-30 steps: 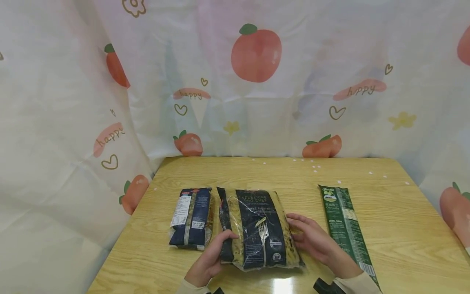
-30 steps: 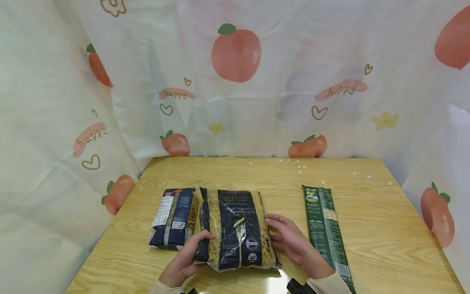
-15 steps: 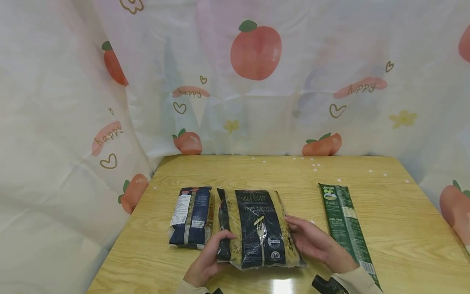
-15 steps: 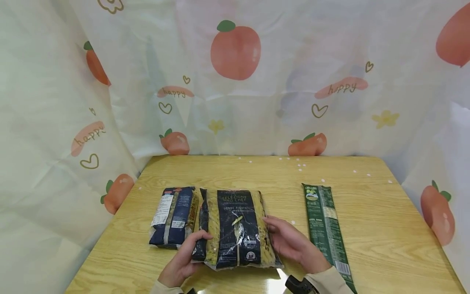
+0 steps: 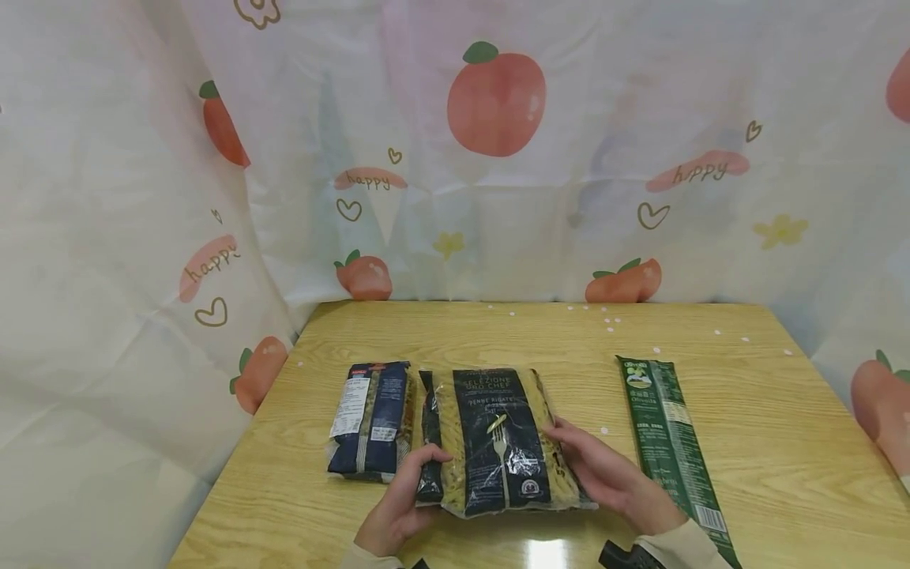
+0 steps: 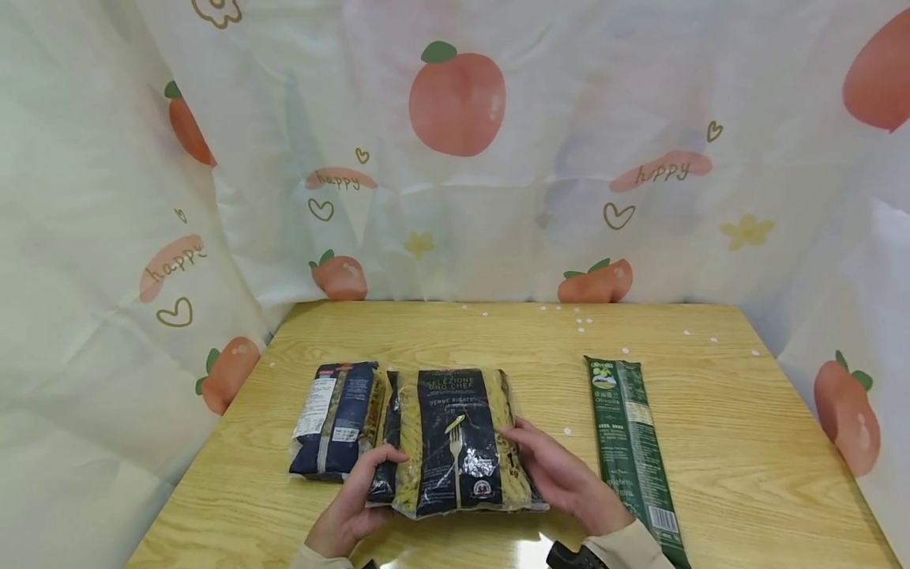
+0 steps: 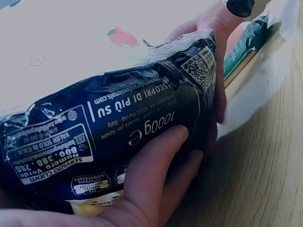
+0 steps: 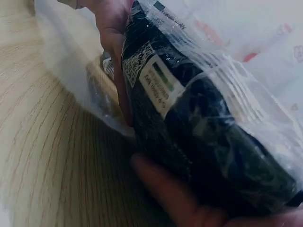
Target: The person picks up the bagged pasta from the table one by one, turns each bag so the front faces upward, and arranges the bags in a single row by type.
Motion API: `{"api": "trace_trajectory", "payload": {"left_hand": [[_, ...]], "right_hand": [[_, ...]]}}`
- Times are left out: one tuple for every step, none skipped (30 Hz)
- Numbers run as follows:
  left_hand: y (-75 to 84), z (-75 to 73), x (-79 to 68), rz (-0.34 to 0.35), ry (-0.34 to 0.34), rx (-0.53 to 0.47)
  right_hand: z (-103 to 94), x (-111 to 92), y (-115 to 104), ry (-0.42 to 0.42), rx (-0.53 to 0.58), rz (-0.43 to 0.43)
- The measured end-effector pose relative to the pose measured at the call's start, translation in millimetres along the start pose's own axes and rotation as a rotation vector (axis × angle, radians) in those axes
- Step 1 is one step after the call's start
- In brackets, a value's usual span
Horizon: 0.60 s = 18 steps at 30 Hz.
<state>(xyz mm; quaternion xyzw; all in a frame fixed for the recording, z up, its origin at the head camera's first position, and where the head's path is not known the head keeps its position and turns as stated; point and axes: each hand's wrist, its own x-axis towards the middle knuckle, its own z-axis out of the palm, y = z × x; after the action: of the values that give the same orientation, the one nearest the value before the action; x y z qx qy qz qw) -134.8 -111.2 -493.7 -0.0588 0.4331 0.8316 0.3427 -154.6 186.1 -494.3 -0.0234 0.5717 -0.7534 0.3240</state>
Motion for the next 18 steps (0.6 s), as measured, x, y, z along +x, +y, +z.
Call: {"api": "trace_trajectory", "payload": {"left_hand": [[-0.1,-0.9,-0.4,0.000,-0.003,0.000],[-0.4,-1.9,-1.3,-0.002,0.000,-0.003],[-0.6,-2.7,-1.6,-0.002,0.001,-0.006],[-0.8,-3.4,-1.8,-0.003,0.002,-0.005],[-1.2,-4.3,-2.0,-0.005,0.009,-0.006],[-1.5,-5.1,-2.0,-0.004,0.013,-0.003],[-1.9,-5.9,-1.9,-0.005,0.013,0.001],[-2.6,-6.7,-2.1,-0.009,0.020,0.004],[-3.2,-7.5,-1.5,-0.007,0.022,0.012],[-4.0,-8.5,-1.5,-0.003,0.027,0.021],[-5.2,-9.7,-1.7,0.002,0.032,0.035],[-6.2,-10.7,-1.6,0.007,0.031,0.051],[-7.3,-11.9,-1.8,0.010,0.034,0.068],[-8.6,-13.2,-2.4,0.013,0.039,0.078],[-9.7,-14.4,-3.1,0.017,0.037,0.094],[-10.7,-15.5,-4.1,0.018,0.037,0.111],[-11.7,-16.4,-5.2,0.018,0.038,0.131],[-12.1,-16.7,-6.2,0.022,0.033,0.145]], "right_hand": [[0.2,0,0,-0.003,-0.008,-0.004],[0.3,0,1,-0.005,-0.016,-0.008],[0.7,0,0,-0.002,-0.019,-0.013],[1.0,1,1,0.002,-0.020,-0.018],[1.4,1,1,0.008,-0.014,-0.022],[1.8,1,0,0.013,-0.009,-0.027],[2.4,0,0,0.015,-0.002,-0.033],[3.1,0,0,0.017,0.006,-0.038],[3.7,0,0,0.018,0.017,-0.043],[4.3,0,0,0.019,0.020,-0.048],[5.0,-1,-1,0.019,0.023,-0.054],[5.6,-1,-1,0.020,0.022,-0.059],[6.2,-1,-2,0.021,0.022,-0.062],[7.0,-1,-2,0.024,0.020,-0.064],[7.9,-2,-3,0.028,0.021,-0.065],[8.6,-2,-4,0.026,0.020,-0.067],[9.4,-3,-5,0.026,0.024,-0.066],[10.1,-3,-6,0.024,0.030,-0.066]]}}
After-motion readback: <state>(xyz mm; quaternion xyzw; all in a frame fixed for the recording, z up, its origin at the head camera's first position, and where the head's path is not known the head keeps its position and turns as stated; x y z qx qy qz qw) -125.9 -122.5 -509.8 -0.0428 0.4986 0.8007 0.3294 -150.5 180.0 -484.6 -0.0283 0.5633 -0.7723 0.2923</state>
